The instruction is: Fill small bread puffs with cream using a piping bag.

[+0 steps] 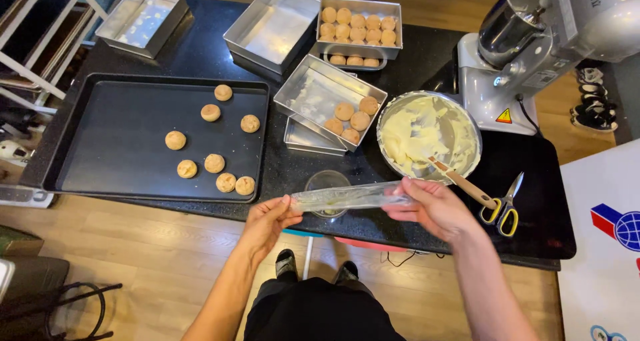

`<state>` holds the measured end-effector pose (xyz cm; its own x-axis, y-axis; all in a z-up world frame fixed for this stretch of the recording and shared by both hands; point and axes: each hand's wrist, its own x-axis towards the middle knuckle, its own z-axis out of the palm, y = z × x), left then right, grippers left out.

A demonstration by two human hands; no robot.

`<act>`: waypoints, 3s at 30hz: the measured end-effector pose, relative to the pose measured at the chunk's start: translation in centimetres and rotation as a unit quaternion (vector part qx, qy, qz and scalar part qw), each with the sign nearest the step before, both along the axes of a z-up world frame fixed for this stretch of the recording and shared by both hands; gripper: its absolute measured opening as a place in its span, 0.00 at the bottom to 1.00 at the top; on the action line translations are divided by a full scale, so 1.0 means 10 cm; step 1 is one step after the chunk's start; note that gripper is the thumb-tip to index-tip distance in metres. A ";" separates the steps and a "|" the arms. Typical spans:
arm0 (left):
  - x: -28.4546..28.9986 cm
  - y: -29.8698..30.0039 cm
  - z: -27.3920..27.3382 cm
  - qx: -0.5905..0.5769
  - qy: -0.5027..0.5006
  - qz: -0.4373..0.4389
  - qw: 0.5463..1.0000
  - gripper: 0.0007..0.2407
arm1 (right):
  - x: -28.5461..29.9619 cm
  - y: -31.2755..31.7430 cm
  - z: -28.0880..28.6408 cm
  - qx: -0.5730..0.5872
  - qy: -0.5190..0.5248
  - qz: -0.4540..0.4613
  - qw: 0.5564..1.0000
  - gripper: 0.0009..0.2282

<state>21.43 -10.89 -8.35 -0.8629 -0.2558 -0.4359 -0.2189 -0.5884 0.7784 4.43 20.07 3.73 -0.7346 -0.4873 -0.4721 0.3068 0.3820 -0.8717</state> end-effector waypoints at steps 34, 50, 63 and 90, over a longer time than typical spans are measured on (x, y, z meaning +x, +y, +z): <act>-0.60 -0.20 -0.76 -0.108 -0.127 0.038 0.985 0.17 | 0.33 0.56 -2.48 0.005 0.055 -0.453 0.890 0.10; -5.07 1.69 0.31 -0.685 0.285 -0.388 0.547 0.14 | -0.54 1.11 -0.55 0.344 0.154 -0.326 0.867 0.24; -5.82 1.85 -0.07 -0.444 0.158 -0.699 0.537 0.09 | -1.01 1.11 -0.17 0.459 0.197 -0.100 0.861 0.16; -4.86 3.00 1.17 -0.505 0.351 -0.744 0.261 0.15 | -0.88 1.01 -0.28 0.441 0.361 -0.207 0.796 0.15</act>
<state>-27.13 19.12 3.38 -0.1111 0.9116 -0.3957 0.7857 0.3244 0.5267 -4.36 30.13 0.94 -0.9808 0.1533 0.1203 0.1066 0.9389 -0.3273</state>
